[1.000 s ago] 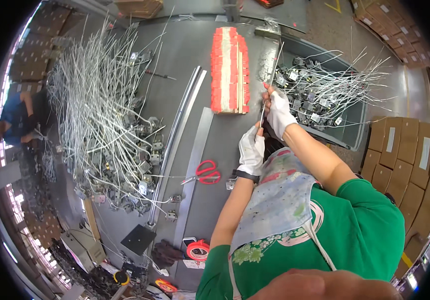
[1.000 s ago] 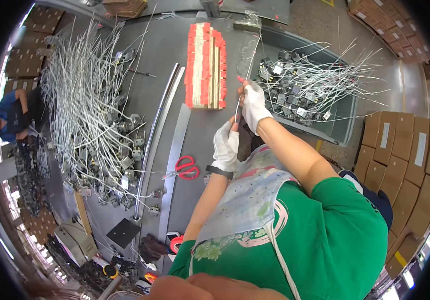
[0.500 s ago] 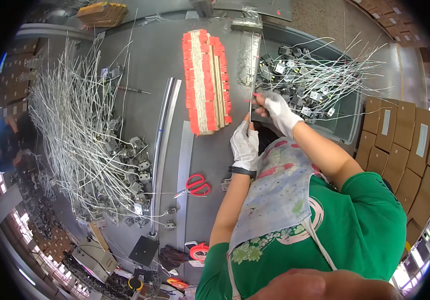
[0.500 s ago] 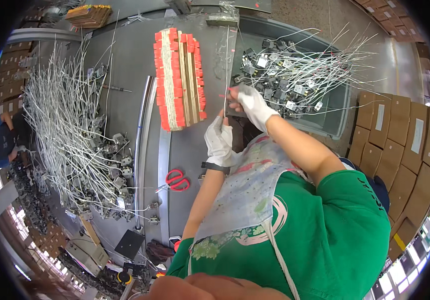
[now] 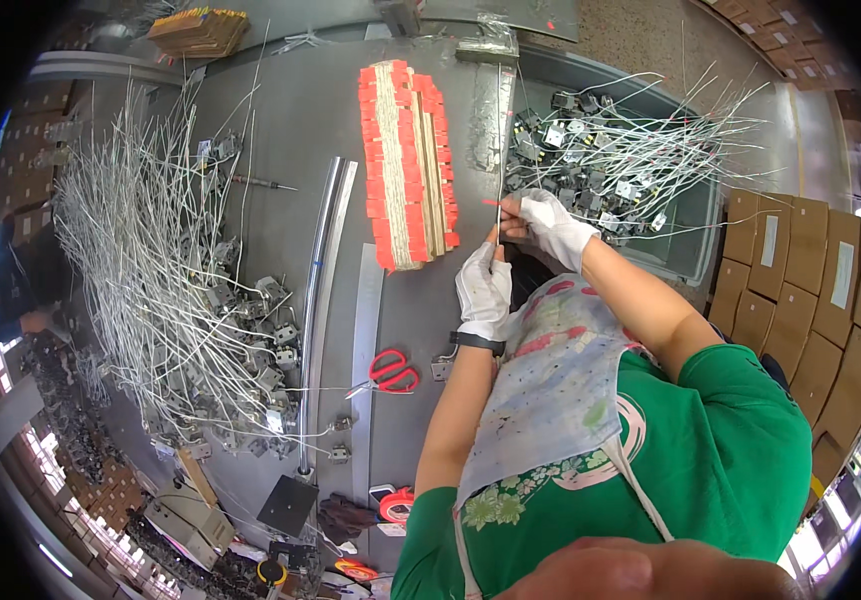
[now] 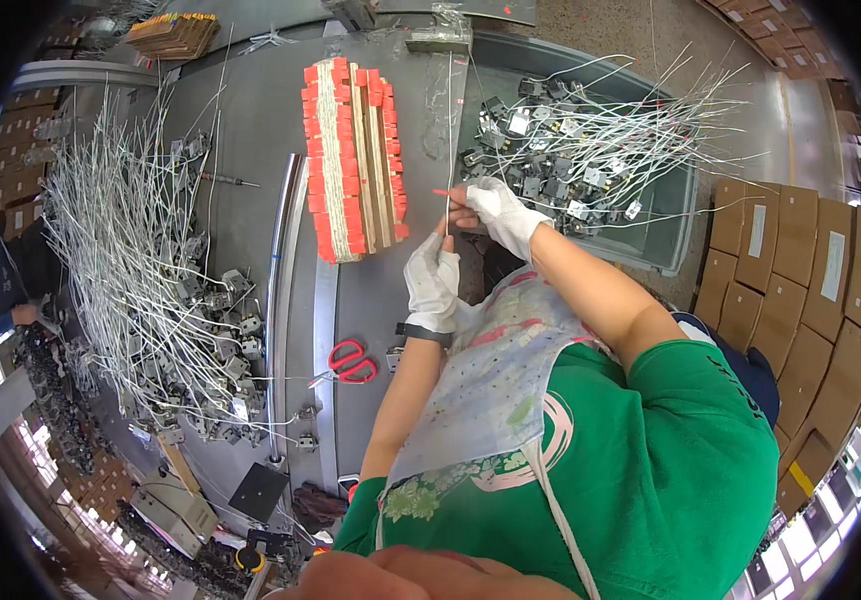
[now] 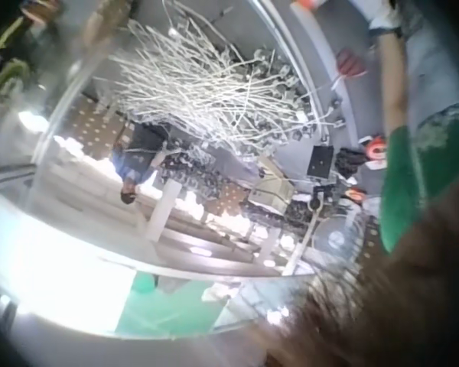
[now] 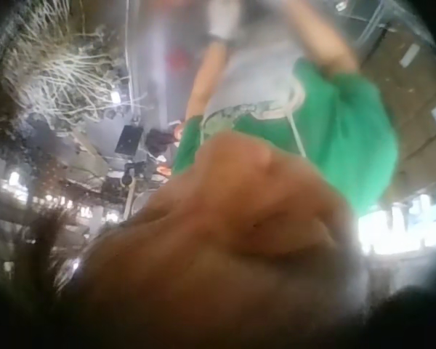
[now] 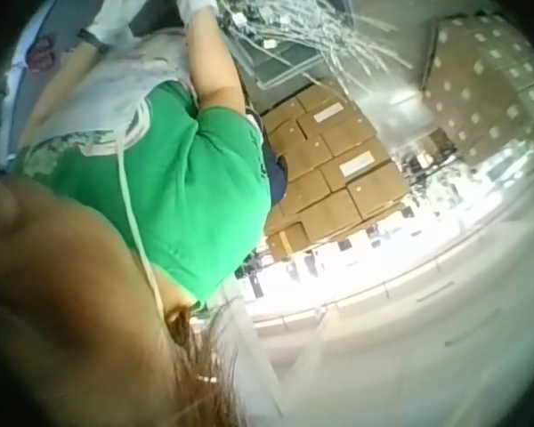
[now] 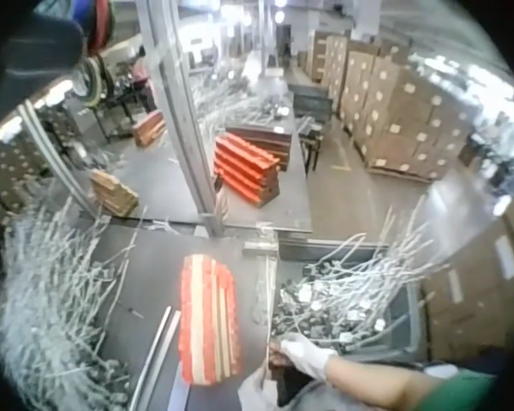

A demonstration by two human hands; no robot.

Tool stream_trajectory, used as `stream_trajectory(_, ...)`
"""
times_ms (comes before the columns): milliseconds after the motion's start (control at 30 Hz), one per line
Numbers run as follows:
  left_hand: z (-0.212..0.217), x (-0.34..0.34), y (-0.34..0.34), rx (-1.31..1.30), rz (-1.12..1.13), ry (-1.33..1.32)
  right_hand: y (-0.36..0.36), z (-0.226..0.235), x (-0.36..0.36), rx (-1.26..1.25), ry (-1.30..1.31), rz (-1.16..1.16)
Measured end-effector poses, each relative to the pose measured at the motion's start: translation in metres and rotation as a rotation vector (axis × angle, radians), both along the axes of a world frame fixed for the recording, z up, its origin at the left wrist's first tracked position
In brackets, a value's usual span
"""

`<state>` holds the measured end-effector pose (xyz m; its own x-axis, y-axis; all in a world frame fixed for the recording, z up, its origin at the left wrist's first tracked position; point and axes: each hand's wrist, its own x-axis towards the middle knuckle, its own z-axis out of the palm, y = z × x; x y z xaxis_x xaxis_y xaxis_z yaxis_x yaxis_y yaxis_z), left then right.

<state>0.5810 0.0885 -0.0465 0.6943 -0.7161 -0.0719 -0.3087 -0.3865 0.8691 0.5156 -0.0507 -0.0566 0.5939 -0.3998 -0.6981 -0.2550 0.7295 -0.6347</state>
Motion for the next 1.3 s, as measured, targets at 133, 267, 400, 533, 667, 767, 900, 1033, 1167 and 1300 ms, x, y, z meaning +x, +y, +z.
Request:
stream_trajectory(133, 0.011, 0.0, 0.01, -0.064, -0.012, 0.063, -0.004, 0.021, 0.001, -0.107, -0.011, 0.147)
stream_trajectory(267, 0.039, -0.003, 0.019, -0.187, -0.006, 0.021, 0.0, 0.057, -0.001, -0.221, -0.092, 0.16)
stream_trajectory(400, 0.075, 0.001, 0.038, -0.138, -0.078, 0.13, 0.016, 0.079, -0.005, -0.195, -0.188, 0.058)
stream_trajectory(533, 0.084, 0.021, 0.057, -0.159, -0.02, -0.028, 0.042, 0.117, -0.004, -0.367, -0.271, 0.037)
stream_trajectory(667, 0.101, 0.006, 0.057, -0.222, -0.271, -0.213, 0.064, 0.14, -0.007, -0.575, -0.461, 0.001)
stream_trajectory(767, 0.118, 0.0, 0.069, -0.14, -0.184, 0.179, 0.061, 0.138, 0.001, -0.316, -0.418, -0.204)
stream_trajectory(900, 0.12, 0.012, 0.07, -0.461, -0.03, -0.323, 0.028, 0.127, -0.014, -0.361, -0.433, -0.418)
stream_trajectory(1033, 0.122, 0.035, 0.103, -0.319, 0.158, -0.449, -0.061, 0.105, -0.067, -0.233, -0.418, -0.772)
stream_trajectory(1167, 0.061, 0.046, 0.157, 0.039, 0.29, -0.505, -0.157, 0.041, -0.157, -0.358, -0.314, -1.118)
stream_trajectory(1300, 0.051, 0.035, 0.166, 0.419, -0.12, -0.589, -0.166, -0.01, -0.168, -0.287, -0.009, -1.209)
